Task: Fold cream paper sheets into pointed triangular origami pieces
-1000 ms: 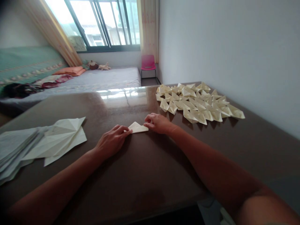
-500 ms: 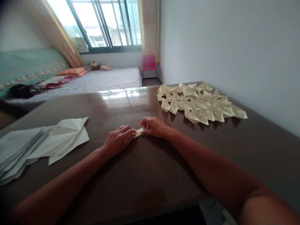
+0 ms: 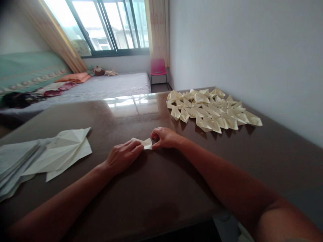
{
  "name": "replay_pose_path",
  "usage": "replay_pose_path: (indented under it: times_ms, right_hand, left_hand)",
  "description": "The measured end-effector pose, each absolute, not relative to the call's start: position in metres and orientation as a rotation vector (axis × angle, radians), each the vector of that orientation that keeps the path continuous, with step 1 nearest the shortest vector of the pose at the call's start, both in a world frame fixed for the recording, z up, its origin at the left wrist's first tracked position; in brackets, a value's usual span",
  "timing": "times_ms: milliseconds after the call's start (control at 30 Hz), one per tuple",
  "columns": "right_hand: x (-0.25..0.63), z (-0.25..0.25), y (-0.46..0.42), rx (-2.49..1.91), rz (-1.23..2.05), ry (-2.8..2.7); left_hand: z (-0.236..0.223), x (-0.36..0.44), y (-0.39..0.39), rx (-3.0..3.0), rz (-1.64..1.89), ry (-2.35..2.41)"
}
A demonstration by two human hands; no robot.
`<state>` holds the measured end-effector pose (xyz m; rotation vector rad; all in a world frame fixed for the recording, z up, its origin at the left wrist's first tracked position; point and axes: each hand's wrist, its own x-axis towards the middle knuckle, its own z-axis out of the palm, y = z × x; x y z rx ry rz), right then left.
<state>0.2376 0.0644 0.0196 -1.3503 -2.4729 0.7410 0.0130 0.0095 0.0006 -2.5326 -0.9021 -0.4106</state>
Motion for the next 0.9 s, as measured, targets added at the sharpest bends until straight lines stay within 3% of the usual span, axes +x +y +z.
replay_pose_path:
  times_ms: [200, 433, 700, 900]
  right_hand:
    - [0.242, 0.020, 0.067, -1.272, 0.933, -2.465]
    - [0.243, 0.011, 0.070, -1.157, 1.530, -2.004]
    - [0.239, 0.011, 0.066, -1.036, 1.307, -2.138]
    - [0.236, 0.018, 0.058, -0.968, 0.947, -2.346]
  left_hand:
    - [0.003, 0.014, 0.005, -2.453, -0.389, -0.811]
    - [0.003, 0.014, 0.005, -2.435, -0.391, -0.780]
    - [0.000, 0.015, 0.009, -2.589, -0.371, -0.943]
    - [-0.001, 0.013, 0.010, -2.596, -0.389, -0.958]
